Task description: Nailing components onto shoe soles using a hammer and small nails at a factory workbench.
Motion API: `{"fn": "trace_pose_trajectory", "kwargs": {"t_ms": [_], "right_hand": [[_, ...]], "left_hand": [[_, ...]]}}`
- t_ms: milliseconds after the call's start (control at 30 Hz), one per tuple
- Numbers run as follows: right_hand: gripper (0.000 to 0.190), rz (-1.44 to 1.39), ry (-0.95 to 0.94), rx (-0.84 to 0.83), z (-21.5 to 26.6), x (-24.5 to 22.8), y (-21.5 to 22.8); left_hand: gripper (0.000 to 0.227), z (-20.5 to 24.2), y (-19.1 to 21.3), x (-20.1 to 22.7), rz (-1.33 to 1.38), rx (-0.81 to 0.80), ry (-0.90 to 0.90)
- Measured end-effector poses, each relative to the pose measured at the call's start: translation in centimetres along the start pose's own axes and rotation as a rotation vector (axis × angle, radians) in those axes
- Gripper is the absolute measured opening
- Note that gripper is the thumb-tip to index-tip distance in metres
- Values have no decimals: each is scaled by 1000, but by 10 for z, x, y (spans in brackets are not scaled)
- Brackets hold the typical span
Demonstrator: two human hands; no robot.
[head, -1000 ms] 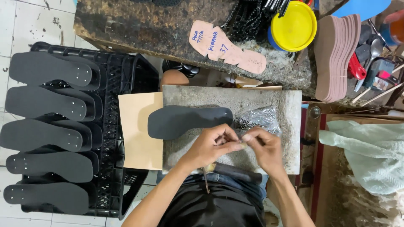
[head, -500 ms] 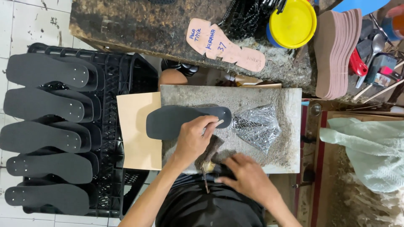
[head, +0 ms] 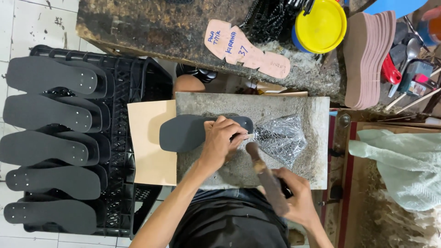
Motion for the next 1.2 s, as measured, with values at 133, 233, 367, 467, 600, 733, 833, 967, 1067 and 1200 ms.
{"fn": "trace_pose_trajectory", "kwargs": {"t_ms": [133,233,367,467,600,733,833,967,1067,1200], "right_hand": [[24,3,34,73,8,14,-2],[31,-15,-134,85,4,17,-2],[46,323,-188,118,25,64,-17],[28,848,-40,41,27,54,-22],[36,362,-46,182,-5,11,-6],[36,37,-285,53,-3,23,-10],[44,355,-232,79,22,68,-24],[35,37,-208,69,-16,13,-9],[37,23,-196,143,-9,16,-6],[37,22,-250,175,-1,29,-8]], "left_hand": [[11,0,4,2,109,-16,35],[10,-2,8,5,121,12,18],[31,-2,10,6,148,29,4],[15,-1,13,9,144,-7,-2],[19,-3,10,5,163,-16,-9],[12,-3,10,5,124,-76,39],[27,-3,17,8,172,-37,-1],[4,-5,4,-2,100,-112,23],[19,-6,7,1,94,-119,21],[17,-2,7,-3,91,-224,57]]}}
Point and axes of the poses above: each hand's wrist, its own z-axis away from the middle knuckle, its own y-axis out of the back of the hand, x = y × z, the point moved 4 cm from there along -z, towards the middle knuckle, and after that the axes turned 10 degrees about -x, right-handed, at the moved point
